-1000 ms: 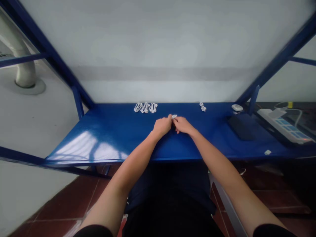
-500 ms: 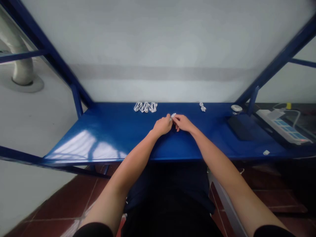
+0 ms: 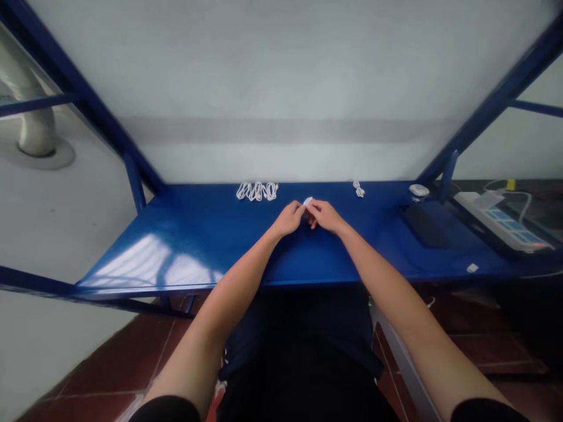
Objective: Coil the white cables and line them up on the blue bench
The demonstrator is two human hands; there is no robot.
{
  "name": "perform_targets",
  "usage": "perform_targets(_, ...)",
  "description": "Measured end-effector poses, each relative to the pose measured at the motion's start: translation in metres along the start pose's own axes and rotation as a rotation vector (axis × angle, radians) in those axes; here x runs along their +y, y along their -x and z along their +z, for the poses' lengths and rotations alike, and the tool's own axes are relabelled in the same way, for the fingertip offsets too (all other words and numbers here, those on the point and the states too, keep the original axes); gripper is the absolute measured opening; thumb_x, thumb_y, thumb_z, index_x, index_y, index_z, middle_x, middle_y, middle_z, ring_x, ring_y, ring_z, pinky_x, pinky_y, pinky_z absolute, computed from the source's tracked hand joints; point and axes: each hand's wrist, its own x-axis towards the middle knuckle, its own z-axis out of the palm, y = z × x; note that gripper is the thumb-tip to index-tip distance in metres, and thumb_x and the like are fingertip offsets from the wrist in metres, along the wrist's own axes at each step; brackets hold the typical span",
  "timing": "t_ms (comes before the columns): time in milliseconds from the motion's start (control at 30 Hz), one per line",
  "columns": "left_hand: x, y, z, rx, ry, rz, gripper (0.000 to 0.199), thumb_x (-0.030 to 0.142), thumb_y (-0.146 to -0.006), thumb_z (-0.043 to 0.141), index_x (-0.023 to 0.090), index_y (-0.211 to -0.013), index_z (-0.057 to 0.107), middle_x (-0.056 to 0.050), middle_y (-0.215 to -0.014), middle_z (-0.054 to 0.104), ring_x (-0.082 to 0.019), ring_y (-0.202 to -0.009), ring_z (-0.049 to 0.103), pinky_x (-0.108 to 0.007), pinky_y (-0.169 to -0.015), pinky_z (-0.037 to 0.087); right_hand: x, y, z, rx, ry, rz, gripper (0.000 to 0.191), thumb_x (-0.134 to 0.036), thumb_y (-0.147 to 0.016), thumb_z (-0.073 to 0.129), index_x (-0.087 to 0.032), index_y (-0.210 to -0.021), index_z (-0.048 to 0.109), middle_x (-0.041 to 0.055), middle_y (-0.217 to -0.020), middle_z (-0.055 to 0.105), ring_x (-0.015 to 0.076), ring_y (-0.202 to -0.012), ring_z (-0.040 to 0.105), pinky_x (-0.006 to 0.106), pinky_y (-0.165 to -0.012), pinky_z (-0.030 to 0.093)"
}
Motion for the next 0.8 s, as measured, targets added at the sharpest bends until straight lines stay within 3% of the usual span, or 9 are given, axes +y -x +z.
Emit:
perform_targets(167,0.003,0.001,-0.003,-0.087,0.237,-0.178,0.041,0.047,-0.094,0.040,0.017,-0.068,0.051,0.004,-0.050,0.041,-0.008,-0.043,0.036,-0.021,-0.042,0.028,0.001,0.000,-0.001,-0.078,-0.059,0.046,0.045,-0.059,-0.082,0.060,-0.016,-0.069,0.056,0.0028,-0.069,0.062,0.0093,-0.048,0.057,0.019,-0.037,0.049)
perform_targets(300,0.009,0.004,-0.007,-0.156,0.385,-0.307,0.039,0.044,-0.093,0.047,0.017,-0.064,0.050,0.007,-0.045,0.030,-0.004,-0.035,0.024,-0.019,-0.036,0.015,0.002,0.000,-0.002,-0.129,-0.012,0.052,0.042,-0.056,-0.086,0.057,-0.016,-0.072,0.057,0.0031,-0.069,0.063,0.0098,-0.049,0.058,0.020,-0.040,0.050)
perform_targets(433,0.013,0.005,-0.010,-0.167,0.535,-0.395,0.035,0.035,-0.091,0.051,0.018,-0.061,0.045,0.008,-0.043,0.027,-0.003,-0.033,0.020,-0.019,-0.035,0.012,0.000,0.002,-0.003,-0.145,0.158,0.005,0.037,-0.048,-0.092,0.050,-0.018,-0.073,0.056,0.0009,-0.065,0.062,0.0088,-0.044,0.056,0.020,-0.044,0.047)
perform_targets(533,0.014,0.003,-0.011,-0.130,0.610,-0.480,0.032,0.029,-0.089,0.053,0.019,-0.060,0.043,0.009,-0.042,0.026,-0.003,-0.032,0.019,-0.019,-0.034,0.012,-0.002,0.004,-0.001,-0.102,0.354,-0.082,0.033,-0.038,-0.095,0.043,-0.019,-0.072,0.056,-0.0010,-0.062,0.061,0.0095,-0.044,0.054,0.021,-0.049,0.045)
perform_targets(700,0.016,0.000,-0.012,-0.093,0.720,-0.585,0.029,0.023,-0.088,0.049,0.019,-0.060,0.042,0.010,-0.040,0.023,-0.004,-0.031,0.017,-0.019,-0.033,0.011,-0.005,0.006,0.007,0.075,0.668,-0.309,0.026,-0.026,-0.094,0.041,-0.020,-0.074,0.058,0.0017,-0.067,0.063,0.0156,-0.062,0.058,0.025,-0.064,0.041)
perform_targets(800,0.018,0.000,-0.013,-0.071,0.786,-0.598,0.031,0.022,-0.089,0.045,0.019,-0.059,0.041,0.010,-0.039,0.022,-0.004,-0.030,0.016,-0.019,-0.033,0.010,-0.004,0.006,0.011,0.145,0.742,-0.339,0.023,-0.024,-0.093,0.042,-0.020,-0.077,0.058,0.0038,-0.071,0.063,0.0180,-0.067,0.058,0.027,-0.065,0.040)
